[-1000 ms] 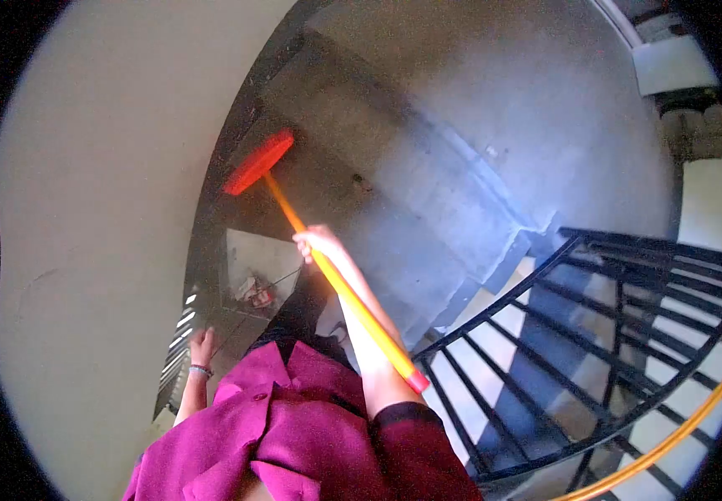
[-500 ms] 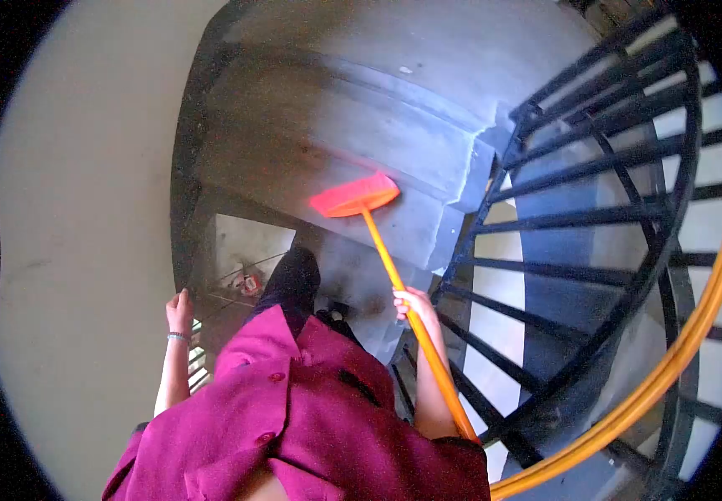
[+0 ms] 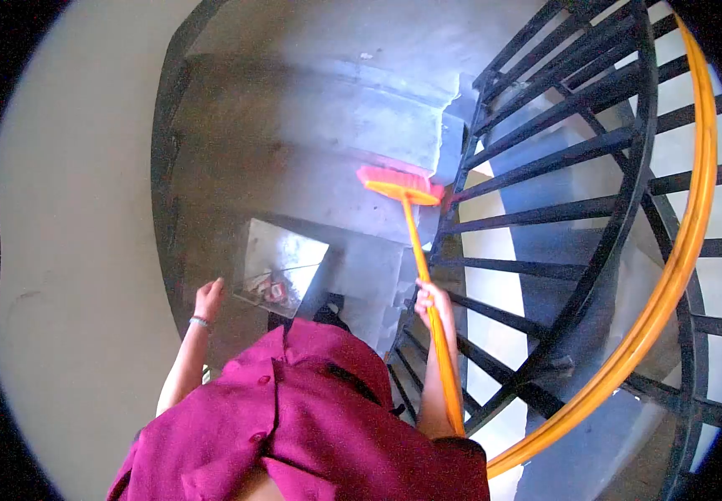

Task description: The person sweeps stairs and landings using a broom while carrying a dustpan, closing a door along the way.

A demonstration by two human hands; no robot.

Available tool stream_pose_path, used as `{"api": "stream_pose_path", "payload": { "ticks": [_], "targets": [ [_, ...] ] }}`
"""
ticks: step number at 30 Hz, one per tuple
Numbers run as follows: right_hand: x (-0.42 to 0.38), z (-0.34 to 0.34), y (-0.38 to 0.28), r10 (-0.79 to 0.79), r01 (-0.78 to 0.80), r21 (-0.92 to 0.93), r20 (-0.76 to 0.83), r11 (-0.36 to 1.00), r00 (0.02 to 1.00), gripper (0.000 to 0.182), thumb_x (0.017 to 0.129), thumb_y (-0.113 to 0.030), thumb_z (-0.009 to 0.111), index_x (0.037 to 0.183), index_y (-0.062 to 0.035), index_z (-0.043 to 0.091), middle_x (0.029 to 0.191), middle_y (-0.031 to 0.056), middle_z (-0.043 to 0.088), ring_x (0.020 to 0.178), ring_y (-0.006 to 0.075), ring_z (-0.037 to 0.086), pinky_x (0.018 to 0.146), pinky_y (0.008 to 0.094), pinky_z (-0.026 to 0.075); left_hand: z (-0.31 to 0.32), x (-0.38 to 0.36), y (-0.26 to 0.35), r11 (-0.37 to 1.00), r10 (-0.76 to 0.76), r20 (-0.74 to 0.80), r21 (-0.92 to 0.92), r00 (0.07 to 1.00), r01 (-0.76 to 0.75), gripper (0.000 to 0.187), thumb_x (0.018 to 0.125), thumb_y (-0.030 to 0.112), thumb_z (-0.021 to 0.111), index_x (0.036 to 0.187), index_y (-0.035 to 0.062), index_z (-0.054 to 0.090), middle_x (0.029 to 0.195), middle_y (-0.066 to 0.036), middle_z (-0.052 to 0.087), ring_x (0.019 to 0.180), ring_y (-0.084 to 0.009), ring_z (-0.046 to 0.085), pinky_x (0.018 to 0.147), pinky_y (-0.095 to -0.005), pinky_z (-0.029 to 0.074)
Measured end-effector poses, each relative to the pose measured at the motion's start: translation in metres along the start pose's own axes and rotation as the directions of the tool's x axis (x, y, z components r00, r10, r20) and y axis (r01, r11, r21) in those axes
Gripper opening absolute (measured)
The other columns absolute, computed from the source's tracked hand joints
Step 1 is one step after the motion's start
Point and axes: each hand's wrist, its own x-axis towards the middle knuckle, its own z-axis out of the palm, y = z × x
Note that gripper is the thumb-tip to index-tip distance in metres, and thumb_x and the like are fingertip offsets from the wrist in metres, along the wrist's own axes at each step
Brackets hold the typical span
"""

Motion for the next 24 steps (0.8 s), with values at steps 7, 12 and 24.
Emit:
{"api": "stream_pose_path", "payload": {
  "ticks": [7, 12, 24],
  "targets": [
    [0.025, 0.074, 0.127, 0.128, -0.14, 0.293, 0.06, 0.946, 0.99, 0.026, 0.075, -0.013, 0.038, 0.095, 0.0028, 0.038, 0.049, -0.0056, 0.035, 0.035, 0.0014, 0.035, 0.032, 0.0169, 0.029, 0.005, 0.085, -0.039, 0.997, -0.002, 0.267, -0.07, 0.964, 0.022, 0.032, 0.072, 0.031, 0.046, 0.062, 0.0011, 0.052, 0.052, -0.001, 0.048, 0.046, -0.008, 0.041, 0.043, -0.0224, 0.033],
    [-0.034, 0.116, 0.218, 0.32, -0.307, -0.108, 0.133, 0.945, 0.938, 0.039, 0.078, -0.017, 0.035, 0.112, -0.0003, 0.026, 0.056, -0.0056, 0.033, 0.035, -0.0008, 0.03, 0.031, 0.0135, 0.025, 0.015, 0.092, -0.053, 0.993, -0.015, 0.334, -0.103, 0.942, 0.052, 0.031, 0.073, 0.029, 0.046, 0.061, 0.0008, 0.051, 0.051, -0.002, 0.048, 0.047, -0.009, 0.042, 0.044, -0.0234, 0.034],
    [-0.052, 0.154, 0.151, 0.107, -0.138, -0.199, -0.159, 0.97, 0.981, 0.027, 0.076, -0.018, 0.043, 0.1, -0.0045, 0.039, 0.059, -0.0013, 0.038, 0.038, 0.0022, 0.031, 0.035, 0.015, 0.026, -0.012, 0.106, -0.067, 0.992, -0.007, 0.331, -0.114, 0.944, 0.047, 0.036, 0.071, 0.033, 0.045, 0.065, -0.0012, 0.053, 0.053, -0.004, 0.048, 0.05, -0.0119, 0.043, 0.047, -0.0257, 0.035]
  ]
}}
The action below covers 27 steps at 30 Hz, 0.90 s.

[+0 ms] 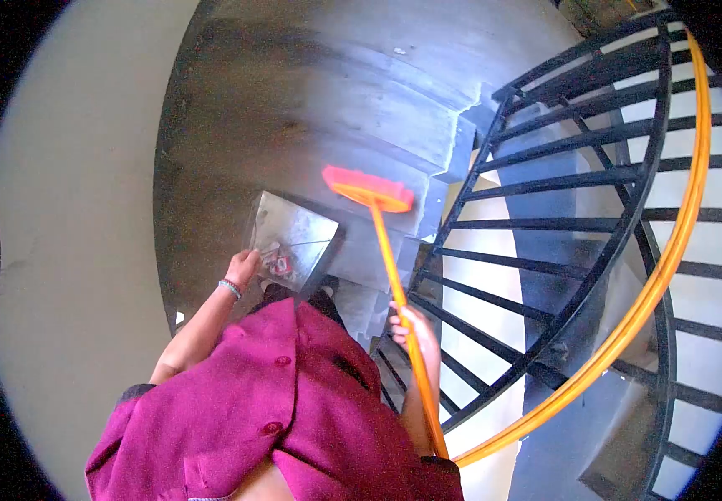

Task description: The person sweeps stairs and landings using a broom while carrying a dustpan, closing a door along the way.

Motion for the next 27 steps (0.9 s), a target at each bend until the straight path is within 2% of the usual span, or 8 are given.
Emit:
{"api": "stream_pose_path", "payload": {
  "ticks": [4, 6, 12, 16, 20, 22, 24, 27],
  "targets": [
    [0.031, -0.042, -0.007, 0.086, -0.084, 0.146, -0.006, 0.986, 0.996, 0.026, 0.075, -0.018, 0.042, 0.097, -0.0036, 0.04, 0.051, -0.0038, 0.034, 0.036, 0.002, 0.031, 0.032, 0.0164, 0.027, -0.012, -0.009, 0.003, 1.0, 0.011, -0.032, 0.019, 0.999, -0.01, 0.037, 0.071, 0.034, 0.044, 0.068, -0.0016, 0.053, 0.056, -0.006, 0.051, 0.054, -0.0135, 0.045, 0.051, -0.0267, 0.036],
    [0.038, -0.043, 0.019, 0.153, -0.182, 0.297, 0.117, 0.938, 0.981, 0.026, 0.075, -0.018, 0.041, 0.096, -0.0024, 0.041, 0.051, -0.0038, 0.035, 0.035, 0.0021, 0.032, 0.032, 0.0165, 0.027, -0.013, -0.007, 0.001, 0.999, 0.023, -0.045, 0.032, 0.999, -0.022, 0.037, 0.071, 0.034, 0.044, 0.072, -0.0018, 0.054, 0.059, -0.008, 0.053, 0.056, -0.014, 0.047, 0.053, -0.0268, 0.037],
    [0.058, 0.03, 0.06, 0.288, -0.341, 0.149, 0.294, 0.928, 0.911, 0.028, 0.078, -0.017, 0.035, 0.101, -0.0016, 0.038, 0.05, -0.0039, 0.032, 0.032, 0.0014, 0.03, 0.03, 0.0158, 0.027, -0.039, -0.009, -0.009, 0.968, 0.056, -0.179, 0.252, 0.982, -0.01, 0.037, 0.07, 0.034, 0.044, 0.084, 0.0012, 0.054, 0.076, -0.014, 0.056, 0.072, -0.0201, 0.053, 0.065, -0.0288, 0.039],
    [0.068, 0.051, 0.048, 0.279, -0.362, 0.151, 0.398, 0.92, 0.874, 0.031, 0.08, -0.017, 0.03, 0.107, 0.0003, 0.032, 0.049, -0.0038, 0.03, 0.03, 0.0008, 0.029, 0.027, 0.0156, 0.027, -0.067, -0.005, -0.03, 1.0, 0.03, -0.255, 0.015, 0.967, -0.027, 0.029, 0.068, 0.027, 0.045, 0.071, -0.0003, 0.053, 0.062, -0.009, 0.053, 0.061, -0.0166, 0.049, 0.056, -0.0284, 0.038],
    [0.092, 0.084, 0.039, 0.202, -0.197, -0.048, 0.279, 0.979, 0.939, 0.031, 0.08, -0.017, 0.031, 0.105, 0.0008, 0.034, 0.05, -0.0041, 0.031, 0.03, 0.001, 0.028, 0.025, 0.016, 0.024, -0.101, 0.004, -0.083, 0.998, 0.053, -0.3, 0.037, 0.953, -0.043, 0.027, 0.069, 0.028, 0.046, 0.068, 0.0007, 0.051, 0.058, -0.003, 0.049, 0.053, -0.0105, 0.044, 0.05, -0.025, 0.036],
    [0.117, 0.091, 0.04, 0.279, -0.286, -0.023, 0.311, 0.958, 0.909, 0.03, 0.08, -0.018, 0.032, 0.104, 0.0002, 0.035, 0.05, -0.0042, 0.031, 0.03, 0.0009, 0.028, 0.026, 0.0159, 0.023, -0.113, -0.017, -0.085, 0.999, 0.044, -0.333, 0.007, 0.942, -0.044, 0.028, 0.07, 0.029, 0.046, 0.068, 0.0011, 0.051, 0.057, -0.002, 0.048, 0.051, -0.0091, 0.042, 0.048, -0.0243, 0.035],
    [0.129, 0.101, 0.046, 0.399, -0.432, 0.03, 0.328, 0.901, 0.856, 0.03, 0.079, -0.018, 0.034, 0.103, -0.0016, 0.037, 0.05, -0.0043, 0.031, 0.03, 0.0008, 0.027, 0.026, 0.0159, 0.022, -0.123, -0.031, -0.101, 1.0, -0.013, -0.294, -0.001, 0.956, 0.014, 0.032, 0.068, 0.032, 0.045, 0.074, 0.001, 0.051, 0.068, -0.014, 0.053, 0.065, -0.022, 0.051, 0.059, -0.0315, 0.038],
    [0.144, 0.128, 0.075, 0.563, -0.533, -0.184, 0.323, 0.826, 0.761, 0.029, 0.079, -0.017, 0.034, 0.104, -0.0022, 0.037, 0.051, -0.0043, 0.031, 0.03, 0.0014, 0.026, 0.026, 0.0161, 0.022, -0.125, -0.045, -0.134, 0.998, -0.057, -0.357, -0.053, 0.932, 0.041, 0.031, 0.068, 0.032, 0.046, 0.071, 0.0014, 0.05, 0.063, -0.014, 0.051, 0.061, -0.0234, 0.05, 0.056, -0.032, 0.038]
  ]
}}
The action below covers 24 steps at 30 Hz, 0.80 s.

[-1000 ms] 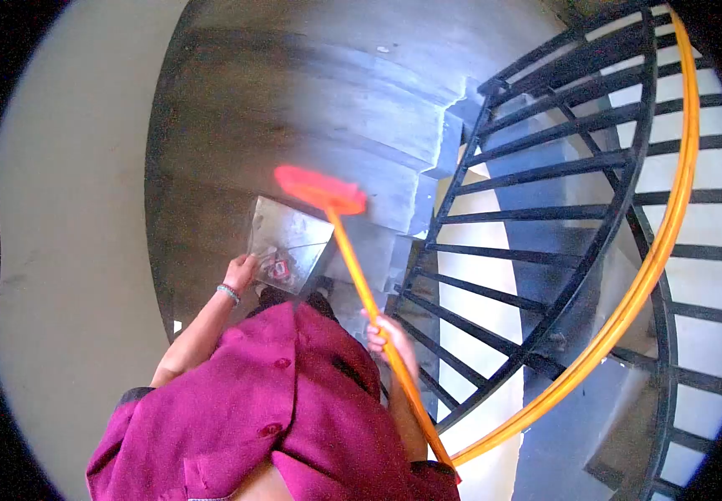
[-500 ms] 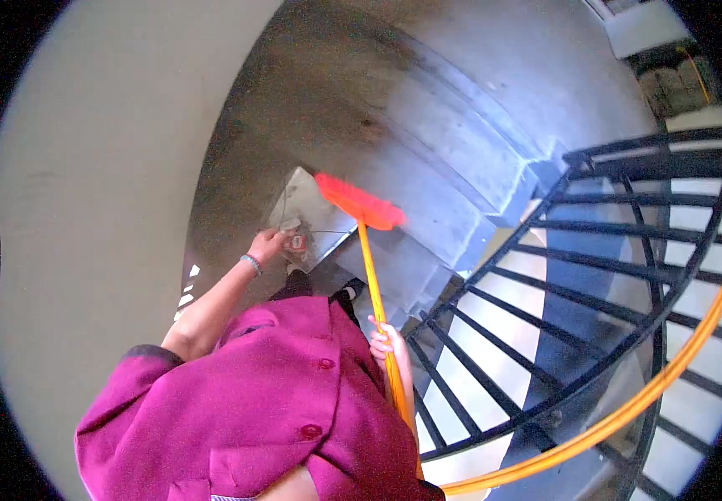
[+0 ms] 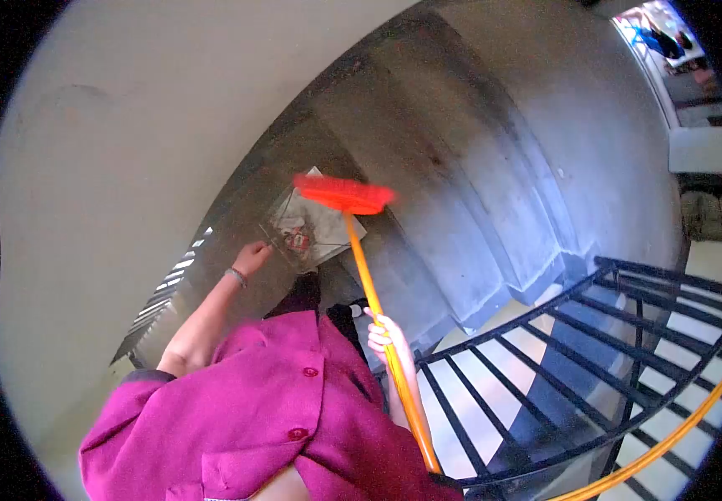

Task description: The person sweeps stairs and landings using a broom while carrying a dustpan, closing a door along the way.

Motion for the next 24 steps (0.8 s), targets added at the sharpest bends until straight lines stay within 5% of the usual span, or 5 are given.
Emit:
{"api": "stream_pose_path", "payload": {
  "ticks": [5, 7, 13, 22, 24],
  "targets": [
    [0.083, 0.057, -0.006, 0.124, -0.135, -0.286, -0.056, 0.949, 0.991, 0.028, 0.079, -0.014, 0.036, 0.103, -0.0023, 0.037, 0.049, -0.0048, 0.028, 0.03, 0.0016, 0.026, 0.026, 0.015, 0.02, -0.016, -0.033, -0.032, 0.999, -0.003, -0.233, -0.038, 0.973, -0.006, 0.028, 0.068, 0.03, 0.047, 0.069, 0.0018, 0.048, 0.059, -0.016, 0.048, 0.058, -0.0295, 0.048, 0.052, -0.0343, 0.036],
    [0.124, 0.08, -0.019, 0.114, -0.159, -0.447, -0.126, 0.88, 0.985, 0.025, 0.077, -0.014, 0.04, 0.1, -0.0028, 0.039, 0.048, -0.0053, 0.028, 0.031, 0.002, 0.027, 0.026, 0.0154, 0.02, -0.026, -0.045, -0.04, 0.997, -0.075, -0.185, 0.009, 0.98, 0.078, 0.031, 0.069, 0.029, 0.046, 0.077, -0.0003, 0.051, 0.063, -0.013, 0.052, 0.061, -0.0196, 0.051, 0.055, -0.0281, 0.038],
    [0.244, 0.143, -0.073, -0.037, -0.15, -0.873, -0.189, 0.464, 0.981, 0.013, 0.071, -0.013, 0.049, 0.068, -0.0063, 0.039, 0.05, -0.0016, 0.039, 0.037, 0.0047, 0.034, 0.032, 0.0187, 0.026, -0.042, -0.068, -0.083, 0.991, -0.126, -0.331, -0.08, 0.935, 0.105, 0.026, 0.067, 0.027, 0.047, 0.072, 0.0014, 0.049, 0.062, -0.015, 0.05, 0.058, -0.0255, 0.05, 0.054, -0.0326, 0.037],
    [0.179, 0.048, -0.079, -0.236, 0.033, -0.769, -0.154, 0.638, 0.959, 0.017, 0.069, -0.022, 0.051, 0.062, -0.0094, 0.042, 0.044, -0.0026, 0.038, 0.031, 0.0071, 0.033, 0.028, 0.0202, 0.027, -0.047, -0.049, -0.184, 0.947, -0.258, -0.214, -0.248, 0.942, 0.203, 0.027, 0.069, 0.025, 0.046, 0.064, -0.001, 0.048, 0.053, -0.006, 0.046, 0.05, -0.0129, 0.042, 0.047, -0.0262, 0.033],
    [0.098, -0.001, -0.056, -0.189, -0.148, -0.583, -0.477, 0.799, 0.859, 0.023, 0.068, -0.022, 0.055, 0.084, -0.0063, 0.05, 0.051, -0.0023, 0.042, 0.035, 0.0043, 0.036, 0.029, 0.016, 0.028, -0.065, -0.054, -0.144, 0.949, -0.285, -0.16, -0.189, 0.945, 0.254, 0.026, 0.069, 0.025, 0.046, 0.063, -0.0002, 0.048, 0.052, -0.004, 0.045, 0.05, -0.0123, 0.042, 0.046, -0.0259, 0.033]
  ]
}}
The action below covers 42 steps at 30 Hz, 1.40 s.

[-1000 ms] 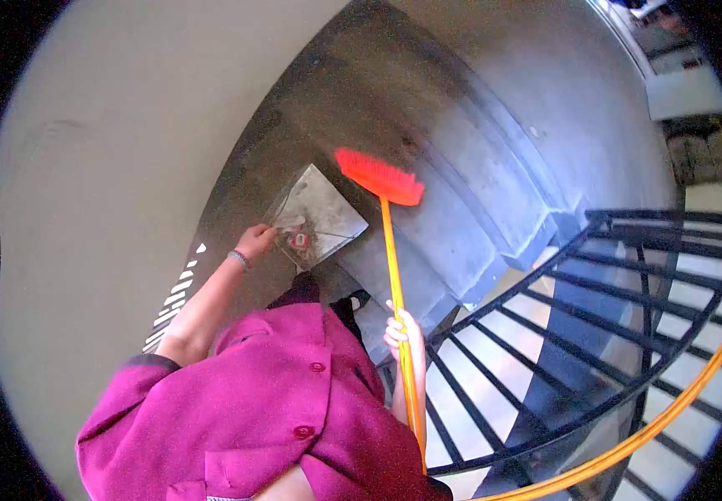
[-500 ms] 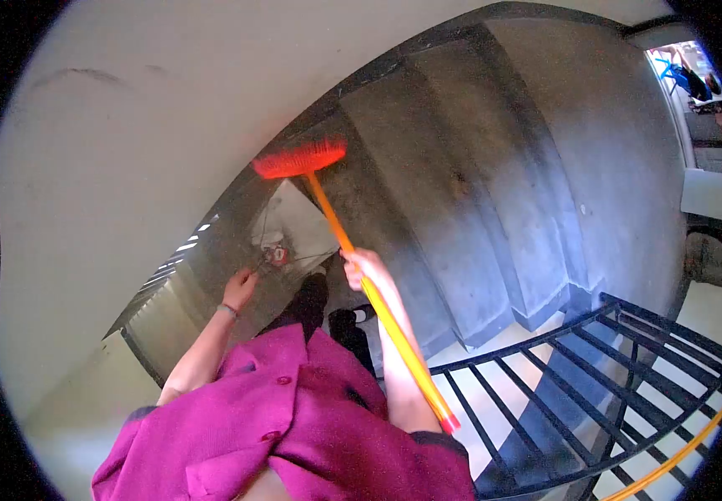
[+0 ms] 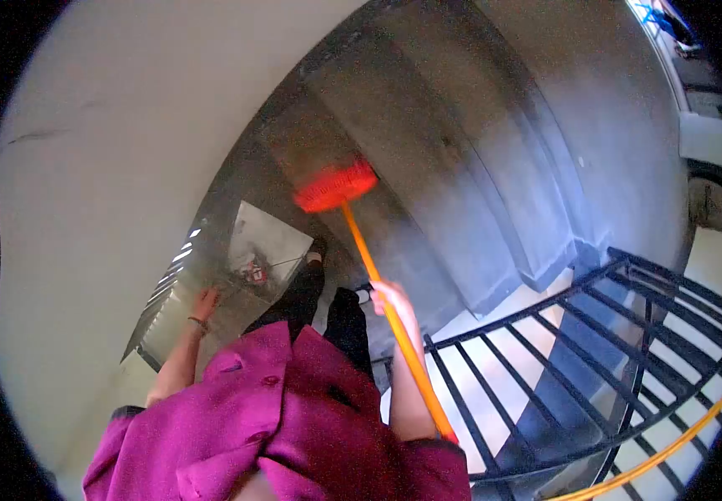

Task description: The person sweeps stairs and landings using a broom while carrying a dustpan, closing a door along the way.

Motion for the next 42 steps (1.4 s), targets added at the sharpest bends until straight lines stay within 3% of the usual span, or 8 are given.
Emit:
{"api": "stream_pose_path", "payload": {
  "ticks": [3, 11, 16, 18, 21, 23, 31, 42],
  "targets": [
    [-0.038, -0.047, 0.059, 0.098, -0.082, 0.095, -0.187, 0.992, 0.977, 0.025, 0.07, -0.019, 0.052, 0.09, -0.0058, 0.046, 0.051, -0.0026, 0.038, 0.035, 0.0029, 0.031, 0.03, 0.0156, 0.026, -0.012, 0.002, 0.042, 0.983, -0.087, 0.081, 0.168, 0.993, 0.072, 0.026, 0.069, 0.026, 0.046, 0.063, 0.001, 0.048, 0.052, -0.003, 0.045, 0.05, -0.0117, 0.042, 0.046, -0.0251, 0.032],
    [-0.083, -0.003, 0.053, -0.03, 0.001, 0.19, 0.153, 0.982, 0.988, 0.02, 0.074, -0.015, 0.048, 0.093, -0.0091, 0.042, 0.048, -0.0053, 0.029, 0.032, 0.0035, 0.025, 0.03, 0.0181, 0.019, -0.003, 0.014, -0.048, 0.984, -0.01, 0.109, 0.18, 0.994, -0.01, 0.026, 0.068, 0.027, 0.048, 0.067, 0.0013, 0.049, 0.062, -0.007, 0.05, 0.058, -0.0146, 0.045, 0.053, -0.0286, 0.035],
    [0.014, 0.033, 0.03, -0.27, 0.237, 0.134, 0.366, 0.962, 0.891, 0.01, 0.072, -0.011, 0.047, 0.079, -0.0063, 0.041, 0.049, -0.0036, 0.035, 0.033, 0.0034, 0.031, 0.028, 0.0178, 0.022, -0.003, -0.036, 0.004, 0.979, 0.064, 0.022, 0.195, 0.998, -0.067, 0.03, 0.068, 0.027, 0.052, 0.077, -0.0015, 0.051, 0.071, -0.008, 0.052, 0.066, -0.0144, 0.047, 0.059, -0.0265, 0.037],
    [0.041, 0.045, 0.025, -0.281, 0.29, 0.026, 0.349, 0.957, 0.894, 0.009, 0.071, -0.009, 0.048, 0.073, -0.0058, 0.04, 0.05, -0.0033, 0.036, 0.035, 0.003, 0.031, 0.03, 0.0179, 0.026, 0.0, -0.032, -0.019, 0.962, 0.129, -0.082, 0.253, 0.988, -0.105, 0.034, 0.069, 0.028, 0.054, 0.08, -0.004, 0.051, 0.073, -0.007, 0.051, 0.068, -0.0118, 0.045, 0.061, -0.0239, 0.037],
    [0.056, 0.024, 0.063, -0.367, 0.378, 0.007, 0.261, 0.926, 0.893, 0.01, 0.069, -0.009, 0.05, 0.068, -0.0053, 0.04, 0.051, -0.0026, 0.038, 0.035, 0.0041, 0.033, 0.031, 0.0176, 0.028, 0.0, -0.032, -0.036, 0.959, 0.281, -0.016, 0.042, 0.96, -0.28, 0.022, 0.07, 0.024, 0.053, 0.068, 0.0015, 0.05, 0.059, 0.001, 0.045, 0.054, -0.0066, 0.039, 0.049, -0.0196, 0.033],
    [0.048, -0.016, 0.121, -0.451, 0.452, 0.037, 0.184, 0.891, 0.873, 0.011, 0.068, -0.01, 0.051, 0.07, -0.0047, 0.042, 0.05, -0.0026, 0.038, 0.035, 0.0045, 0.034, 0.031, 0.0175, 0.028, 0.003, -0.053, -0.028, 0.974, 0.223, 0.024, 0.023, 0.974, -0.224, 0.019, 0.071, 0.022, 0.048, 0.068, 0.004, 0.051, 0.053, 0.004, 0.04, 0.048, -0.0055, 0.034, 0.042, -0.0198, 0.027],
    [-0.081, -0.151, 0.315, -0.414, 0.409, 0.301, -0.05, 0.861, 0.909, 0.017, 0.068, -0.011, 0.051, 0.082, -0.0042, 0.045, 0.053, -0.0023, 0.04, 0.037, 0.0033, 0.035, 0.033, 0.017, 0.029, 0.009, -0.089, -0.014, 0.898, 0.384, 0.14, 0.172, 0.913, -0.405, 0.021, 0.071, 0.023, 0.048, 0.059, 0.0069, 0.046, 0.053, 0.004, 0.04, 0.048, -0.0045, 0.033, 0.041, -0.0207, 0.025],
    [-0.118, -0.128, 0.4, -0.475, 0.441, 0.707, -0.167, 0.553, 0.864, 0.027, 0.073, -0.012, 0.044, 0.097, -0.0001, 0.039, 0.055, -0.0022, 0.037, 0.034, 0.0015, 0.032, 0.032, 0.0164, 0.026, 0.022, -0.065, -0.022, 0.835, 0.41, 0.336, 0.235, 0.848, -0.497, 0.027, 0.069, 0.023, 0.052, 0.052, 0.0044, 0.042, 0.049, 0.004, 0.035, 0.047, -0.0051, 0.031, 0.04, -0.0217, 0.024]
  ]
}}
